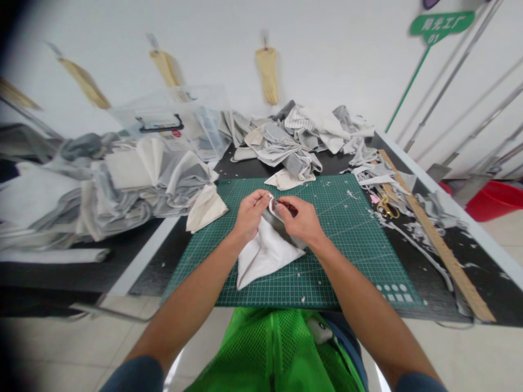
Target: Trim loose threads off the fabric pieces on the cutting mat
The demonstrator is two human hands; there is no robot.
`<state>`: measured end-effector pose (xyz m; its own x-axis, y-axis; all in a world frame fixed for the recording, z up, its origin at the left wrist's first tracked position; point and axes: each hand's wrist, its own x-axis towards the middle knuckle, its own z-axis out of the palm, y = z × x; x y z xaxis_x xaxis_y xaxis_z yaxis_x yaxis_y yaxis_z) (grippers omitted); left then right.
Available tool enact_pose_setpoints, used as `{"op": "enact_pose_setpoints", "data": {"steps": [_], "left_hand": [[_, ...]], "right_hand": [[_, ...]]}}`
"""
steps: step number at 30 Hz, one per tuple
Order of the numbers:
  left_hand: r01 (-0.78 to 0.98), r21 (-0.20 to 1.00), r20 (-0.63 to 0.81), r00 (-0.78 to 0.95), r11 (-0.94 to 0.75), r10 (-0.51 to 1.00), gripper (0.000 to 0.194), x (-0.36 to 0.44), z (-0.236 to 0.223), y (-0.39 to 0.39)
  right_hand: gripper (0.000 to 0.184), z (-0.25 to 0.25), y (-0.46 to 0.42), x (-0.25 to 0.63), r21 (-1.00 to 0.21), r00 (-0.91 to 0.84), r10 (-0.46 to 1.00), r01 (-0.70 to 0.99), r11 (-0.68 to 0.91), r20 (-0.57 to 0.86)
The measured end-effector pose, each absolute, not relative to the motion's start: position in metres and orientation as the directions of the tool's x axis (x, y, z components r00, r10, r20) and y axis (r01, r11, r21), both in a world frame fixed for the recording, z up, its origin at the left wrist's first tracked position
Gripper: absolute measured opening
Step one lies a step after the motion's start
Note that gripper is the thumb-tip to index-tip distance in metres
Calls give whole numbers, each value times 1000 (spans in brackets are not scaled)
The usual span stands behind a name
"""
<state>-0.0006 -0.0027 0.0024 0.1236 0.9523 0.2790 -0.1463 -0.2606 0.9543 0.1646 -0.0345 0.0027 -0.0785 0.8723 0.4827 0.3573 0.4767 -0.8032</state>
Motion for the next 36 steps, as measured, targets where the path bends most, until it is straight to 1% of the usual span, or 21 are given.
{"op": "enact_pose_setpoints", "data": {"steps": [7, 11, 15, 17, 23, 29, 33, 36], "left_hand": [[-133, 955, 282, 119, -266, 952, 35, 0, -1, -1], [-186, 949, 280, 130, -254, 951, 34, 1, 1, -3], [-263, 936, 280, 149, -235, 948, 34, 0, 5, -5], [-273, 933, 282, 154, -233, 947, 34, 0, 6, -5], [-242, 940, 289, 176, -243, 941, 37, 0, 4, -5], [-199, 929, 349, 179, -314, 920, 35, -1, 1, -2], [-142, 930, 361, 162, -340, 919, 37, -1, 0, -1], [-129, 917, 396, 170, -378, 902, 34, -1, 0, -1]], "right_hand": [[25, 2, -35, 163, -791, -65, 862, 367, 490, 503], [24, 3, -36, 163, -778, -48, 863, 410, 476, 502], [22, 4, -37, 163, -770, -45, 857, 417, 482, 513], [22, 5, -37, 163, -768, -47, 856, 419, 485, 515], [22, 7, -40, 161, -760, -66, 844, 403, 510, 532], [21, 8, -41, 161, -736, -56, 827, 427, 526, 559], [21, 8, -41, 160, -726, -49, 827, 453, 518, 560], [21, 8, -42, 160, -730, -42, 828, 449, 515, 559]]}}
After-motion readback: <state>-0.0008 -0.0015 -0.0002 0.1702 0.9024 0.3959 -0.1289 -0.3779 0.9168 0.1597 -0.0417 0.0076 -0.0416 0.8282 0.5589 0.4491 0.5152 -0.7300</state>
